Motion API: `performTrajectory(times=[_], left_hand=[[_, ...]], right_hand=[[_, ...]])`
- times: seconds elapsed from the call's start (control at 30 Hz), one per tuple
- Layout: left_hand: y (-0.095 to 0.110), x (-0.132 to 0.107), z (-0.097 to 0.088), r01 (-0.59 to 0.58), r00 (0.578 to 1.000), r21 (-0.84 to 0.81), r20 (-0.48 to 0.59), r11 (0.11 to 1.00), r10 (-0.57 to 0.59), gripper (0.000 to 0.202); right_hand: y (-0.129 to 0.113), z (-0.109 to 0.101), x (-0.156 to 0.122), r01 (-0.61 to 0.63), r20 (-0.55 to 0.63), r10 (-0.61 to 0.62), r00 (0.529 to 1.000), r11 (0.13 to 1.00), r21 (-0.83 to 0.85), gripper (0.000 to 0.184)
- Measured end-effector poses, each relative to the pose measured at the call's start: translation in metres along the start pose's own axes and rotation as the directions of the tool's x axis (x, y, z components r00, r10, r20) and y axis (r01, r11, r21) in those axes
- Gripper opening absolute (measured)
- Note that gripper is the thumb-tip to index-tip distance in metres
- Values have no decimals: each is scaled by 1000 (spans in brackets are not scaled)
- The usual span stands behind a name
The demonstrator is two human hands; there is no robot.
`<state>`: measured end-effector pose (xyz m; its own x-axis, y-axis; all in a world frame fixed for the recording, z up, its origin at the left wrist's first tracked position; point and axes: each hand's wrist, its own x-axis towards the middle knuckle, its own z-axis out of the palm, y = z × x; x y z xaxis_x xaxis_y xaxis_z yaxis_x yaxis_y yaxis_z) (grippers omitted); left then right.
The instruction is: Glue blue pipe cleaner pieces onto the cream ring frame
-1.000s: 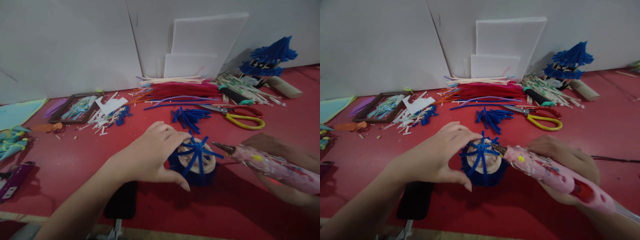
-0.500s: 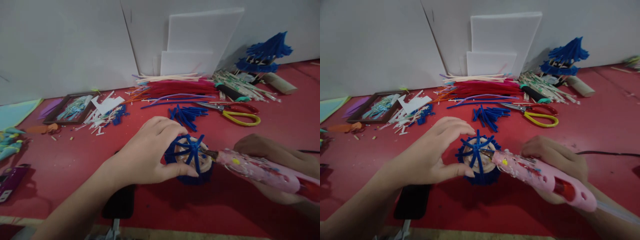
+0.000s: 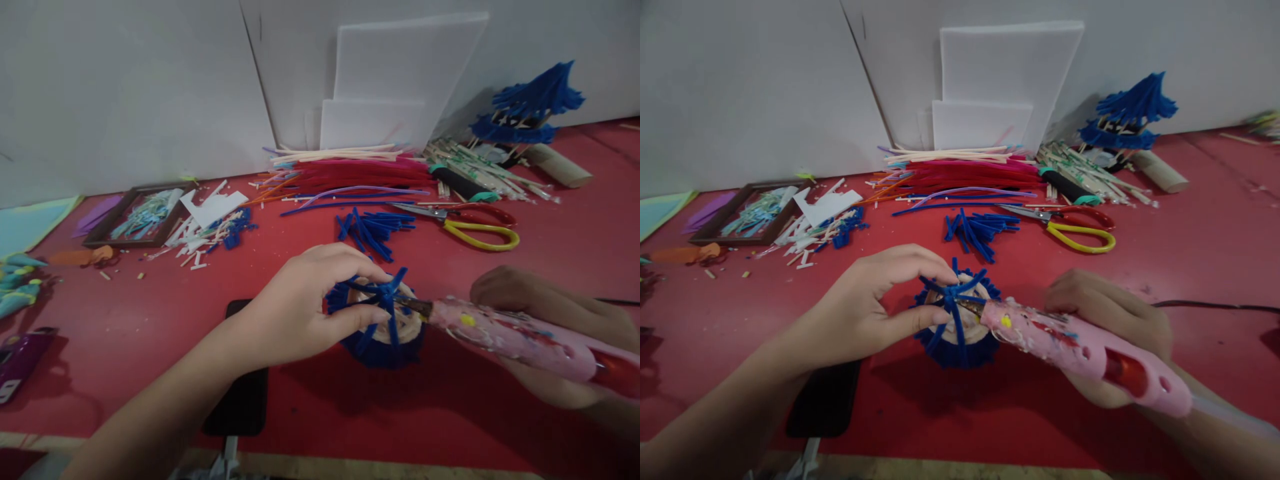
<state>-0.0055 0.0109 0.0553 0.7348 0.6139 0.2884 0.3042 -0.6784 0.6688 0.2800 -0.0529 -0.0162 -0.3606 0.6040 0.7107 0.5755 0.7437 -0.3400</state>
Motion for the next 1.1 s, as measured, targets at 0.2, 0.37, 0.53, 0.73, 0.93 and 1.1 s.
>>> performTrajectory(times=[0.2,0.37,0.53,0.73,0.93,1.1], left_hand=[[0,0,2,-5,1000,4,2,1000,5,17],[0,-1,2,-21,1000,7,-6,1000,21,20],[-2,-1,1,-24,999,5,-26,1000,24,21],[2,1,-3,2,997,-30,-71,1000,-4,17],[5,0,-5,78,977,-44,-195,996,-85,32],[4,0,-3,97,960,-65,-258,993,-111,41]], right_hand=[[1,3,1,-17,-13,16,1000,998,-64,10],[3,1,-4,-11,-3,10,1000,998,-65,11],[5,-3,-4,-6,-6,5,1000,998,-60,11],[3,-8,1,-15,6,15,1000,999,-45,11],[5,-17,-6,-14,81,13,997,1000,3,18],[19,-32,-13,98,168,-88,982,994,-49,18]])
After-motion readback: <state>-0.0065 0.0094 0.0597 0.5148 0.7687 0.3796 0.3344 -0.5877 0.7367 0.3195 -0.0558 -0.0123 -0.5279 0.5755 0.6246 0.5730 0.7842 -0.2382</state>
